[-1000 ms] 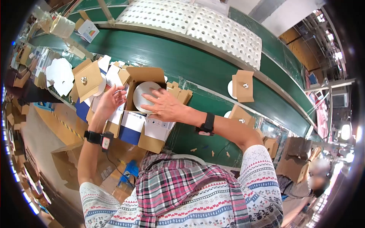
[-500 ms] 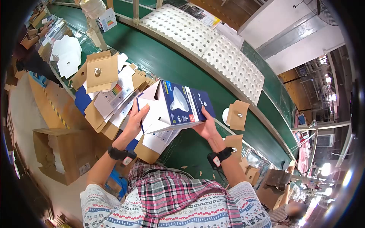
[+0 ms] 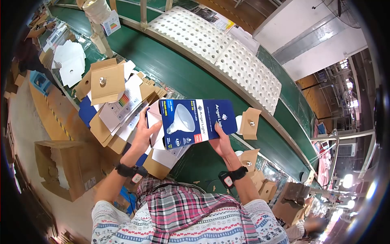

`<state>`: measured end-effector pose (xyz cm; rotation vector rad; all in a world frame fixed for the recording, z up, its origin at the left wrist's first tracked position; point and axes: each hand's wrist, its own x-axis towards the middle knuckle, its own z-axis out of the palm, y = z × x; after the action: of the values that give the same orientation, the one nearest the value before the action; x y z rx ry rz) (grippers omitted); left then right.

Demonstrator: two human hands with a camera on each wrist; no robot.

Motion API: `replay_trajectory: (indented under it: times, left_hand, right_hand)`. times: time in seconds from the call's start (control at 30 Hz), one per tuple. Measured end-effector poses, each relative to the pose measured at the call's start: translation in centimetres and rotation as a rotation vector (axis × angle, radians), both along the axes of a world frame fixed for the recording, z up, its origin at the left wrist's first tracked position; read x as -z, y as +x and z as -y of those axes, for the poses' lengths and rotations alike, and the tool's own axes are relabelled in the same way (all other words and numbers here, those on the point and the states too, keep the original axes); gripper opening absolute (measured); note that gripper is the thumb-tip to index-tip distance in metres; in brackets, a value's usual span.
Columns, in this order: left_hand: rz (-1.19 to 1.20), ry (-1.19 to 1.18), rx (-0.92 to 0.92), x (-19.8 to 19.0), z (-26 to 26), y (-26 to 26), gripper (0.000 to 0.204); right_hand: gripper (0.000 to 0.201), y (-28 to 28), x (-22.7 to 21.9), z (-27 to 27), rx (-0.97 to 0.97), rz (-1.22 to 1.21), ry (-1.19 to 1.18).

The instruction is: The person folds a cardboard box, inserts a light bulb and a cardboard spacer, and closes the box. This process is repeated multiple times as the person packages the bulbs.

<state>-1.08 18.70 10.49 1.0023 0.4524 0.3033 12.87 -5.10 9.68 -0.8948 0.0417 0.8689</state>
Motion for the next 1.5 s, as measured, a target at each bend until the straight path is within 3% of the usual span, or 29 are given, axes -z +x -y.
replay_trajectory:
  times: [0.1, 0.2, 0.23, 0.27, 0.3, 0.33, 0.4, 0.47, 0.5, 0.53, 0.6, 0.7, 0.73, 0.8, 0.87, 0.9, 0.93, 1.0, 1.03, 1.13, 1.2, 1.27, 1.3, 1.33, 1.37, 1.43, 1.47, 1.5]
  left_hand:
    - [-0.031, 0.059, 0.056, 0.9, -0.1, 0.4, 0.076]
    - [-0.021, -0.148, 0.078, 1.2, 0.1, 1.7, 0.077]
    - [-0.119, 0.011, 0.08, 2.5, -0.5, 1.9, 0.076]
    - [-0.093, 0.113, 0.046, 4.2, -0.9, 1.8, 0.074]
    - [-0.123, 0.207, 0.041, 5.2, -1.2, 1.6, 0.072]
    - [-0.156, 0.299, 0.037, 6.3, -1.5, 1.1, 0.071]
    - [-0.227, 0.349, 0.075, 8.8, -1.6, 0.1, 0.066]
    - [-0.224, 0.437, 0.161, 10.5, -1.4, -0.5, 0.066]
    - [-0.229, 0.459, 0.162, 10.4, -1.0, -0.5, 0.065]
    - [-0.243, 0.439, 0.166, 11.2, -0.7, -0.6, 0.065]
    - [-0.255, 0.465, 0.193, 12.4, -0.5, -0.7, 0.066]
    - [-0.286, 0.462, 0.25, 12.4, -0.6, -0.9, 0.064]
    - [-0.29, 0.464, 0.262, 12.1, -0.6, -1.2, 0.063]
    - [-0.286, 0.478, 0.272, 11.8, -0.9, -1.0, 0.059]
    - [-0.282, 0.468, 0.257, 12.2, -0.9, -1.0, 0.052]
    - [-0.281, 0.453, 0.255, 12.2, -1.0, -1.1, 0.051]
    - [-0.275, 0.437, 0.246, 12.1, -0.9, -1.0, 0.05]
    - [-0.272, 0.418, 0.249, 12.5, -0.8, -1.2, 0.045]
    - [-0.266, 0.412, 0.257, 13.2, -0.9, -1.3, 0.043]
    - [-0.271, 0.464, 0.276, 13.4, -0.6, -0.7, 0.036]
    - [-0.293, 0.513, 0.283, 13.0, -0.4, -0.9, 0.034]
    - [-0.263, 0.653, 0.25, 12.5, 0.0, -1.0, 0.032]
    - [-0.25, 0.781, 0.257, 12.4, -0.1, -0.9, 0.032]
    - [-0.231, 0.908, 0.267, 12.3, -0.1, -0.9, 0.031]
    - [-0.219, 0.912, 0.268, 12.1, 0.1, -0.8, 0.029]
    - [-0.199, 1.038, 0.276, 11.7, 0.5, -0.9, 0.03]
    - [-0.182, 1.104, 0.273, 11.7, 0.6, -1.0, 0.03]
    - [-0.213, 1.072, 0.352, 11.5, 0.5, -1.4, 0.037]
  right_hand:
    - [0.037, 0.4, -0.3, 0.1, 0.054, 0.128, -0.056]
    - [0.036, 4.5, -1.3, -0.7, 0.242, 0.236, -0.13]
    - [0.032, 6.7, -1.5, -0.8, 0.236, 0.266, -0.146]
    - [0.032, 8.7, -1.9, -0.9, 0.241, 0.493, -0.223]
    - [0.035, 10.4, -2.8, -0.9, 0.23, 0.933, -0.565]
    - [0.037, 10.3, -7.2, -2.5, 0.205, 1.065, -0.676]
    - [0.04, 12.5, -9.3, -4.9, 0.177, 1.09, -0.71]
    - [0.04, 16.0, -6.0, -6.1, 0.134, 1.409, -0.867]
    - [0.041, 16.4, -3.7, -7.0, 0.275, 1.688, -0.921]
    - [0.041, 16.1, -2.8, -8.0, 0.139, 1.8, -0.912]
    - [0.04, 17.4, 4.4, -7.8, -0.05, 1.794, -1.077]
    - [0.039, 17.5, 3.0, -7.7, -0.034, 1.714, -1.021]
    - [0.041, 17.8, 2.4, -7.6, -0.001, 1.632, -1.153]
    - [0.045, 18.3, -0.1, -7.2, -0.019, 1.115, -0.897]
    - [0.047, 19.5, -2.5, -6.2, 0.082, 0.846, -0.873]
    - [0.046, 21.7, -1.3, -4.4, 0.071, 0.687, -0.849]
    - [0.046, 23.0, 0.3, -3.6, 0.203, 0.683, -0.53]
    - [0.038, 24.1, 0.5, -1.6, 0.142, 0.218, -0.122]
    - [0.044, 24.0, 0.5, -1.2, 0.141, 0.081, -0.046]
    - [0.044, 23.1, -0.6, -1.0, 0.127, 0.0, 0.019]
    - [0.043, 23.5, -0.8, -1.8, 0.16, 0.226, 0.018]
    - [0.037, 22.7, -2.2, -3.9, 0.139, 0.628, -0.185]
    - [0.039, 22.1, -3.2, -4.8, 0.076, 0.93, -0.463]
    - [0.041, 20.0, -4.7, -6.6, 0.005, 0.996, -0.631]
    - [0.043, 20.7, -3.0, -7.3, -0.109, 1.291, -0.712]
    - [0.05, 21.0, 1.4, -7.7, -0.196, 1.615, -0.834]
    - [0.054, 20.9, 3.5, -7.9, -0.158, 1.65, -0.881]
    - [0.064, 20.9, 3.6, -9.0, -0.199, 1.85, -0.939]
